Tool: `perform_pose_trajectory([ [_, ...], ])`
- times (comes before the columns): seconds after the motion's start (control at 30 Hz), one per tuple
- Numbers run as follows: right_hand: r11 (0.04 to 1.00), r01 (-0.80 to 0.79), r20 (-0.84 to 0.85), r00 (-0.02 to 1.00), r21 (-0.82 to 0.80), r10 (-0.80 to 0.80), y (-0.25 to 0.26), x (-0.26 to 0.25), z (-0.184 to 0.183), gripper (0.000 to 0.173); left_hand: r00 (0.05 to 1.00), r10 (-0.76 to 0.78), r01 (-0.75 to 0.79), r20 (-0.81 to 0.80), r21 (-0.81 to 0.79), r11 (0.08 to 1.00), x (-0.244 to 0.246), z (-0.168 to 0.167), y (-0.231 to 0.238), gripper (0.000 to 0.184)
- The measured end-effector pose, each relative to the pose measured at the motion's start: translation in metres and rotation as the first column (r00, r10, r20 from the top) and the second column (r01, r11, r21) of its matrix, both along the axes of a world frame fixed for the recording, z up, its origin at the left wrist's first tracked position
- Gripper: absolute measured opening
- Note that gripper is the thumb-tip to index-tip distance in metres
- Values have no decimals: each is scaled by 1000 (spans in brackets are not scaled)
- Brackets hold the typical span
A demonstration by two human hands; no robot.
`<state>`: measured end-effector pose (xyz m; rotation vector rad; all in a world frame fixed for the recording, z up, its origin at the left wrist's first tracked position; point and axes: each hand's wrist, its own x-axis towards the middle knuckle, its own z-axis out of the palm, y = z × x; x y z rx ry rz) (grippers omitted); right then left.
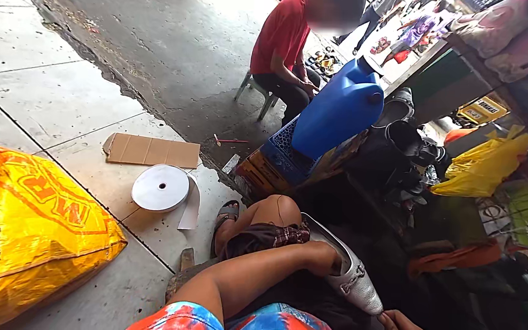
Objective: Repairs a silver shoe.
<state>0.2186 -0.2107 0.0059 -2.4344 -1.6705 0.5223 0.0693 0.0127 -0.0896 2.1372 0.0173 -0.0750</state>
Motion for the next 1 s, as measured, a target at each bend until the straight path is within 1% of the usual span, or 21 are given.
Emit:
perform_pose_trajectory([
  [0.07,1000,9,49,999,12,-10,-3,0,-2,32,1000,-1,1,11,-11,1000,-1,0,1,25],
  [0.2,1000,27,74,997,12,-28,-8,0,-7,37,1000,-14,14,20,-35,999,-2,1,3,25],
  [0.27,998,59,95,994,15,-61,-10,3,-8,43,1000,-10,10,10,-45,999,-2,1,4,25],
  [0.33,989,148,140,979,6,-147,-20,16,-9,54,1000,6,-6,-1,-48,999,-2,1,8,25],
  [0.4,973,229,221,950,-16,-220,-35,37,-8,60,999,41,-43,-30,-72,996,-4,5,12,24],
  [0.5,933,353,344,870,69,-354,-58,61,-12,65,992,88,-101,-89,-148,984,-9,15,15,25],
  [0.57,870,493,329,818,21,-471,-62,65,-5,68,990,121,-134,-76,-188,973,-7,7,13,24],
  [0.6,858,513,305,817,5,-490,-60,61,-2,68,988,141,-149,-58,-173,973,-4,0,12,22],
  [0.67,901,435,200,882,-1,-426,-49,45,0,63,983,176,-182,-57,-131,975,0,-5,11,19],
  [0.73,963,271,43,962,-3,-270,-43,26,-5,58,964,248,-259,-101,-118,959,-1,-4,10,19],
  [0.77,981,193,-44,980,-7,-193,-41,18,-9,57,948,296,-308,-119,-98,946,-2,-3,9,19],
  [0.87,996,-22,-251,968,-89,-1,-38,2,-19,59,896,405,-413,-180,-4,911,-6,0,4,19],
  [0.93,966,-107,-360,933,-234,16,-37,-3,-23,58,879,439,-443,-187,20,896,-8,0,2,20],
  [1.0,909,-150,-415,910,-388,-26,-38,-3,-25,54,884,429,-435,-186,10,900,-11,-1,2,18],
])
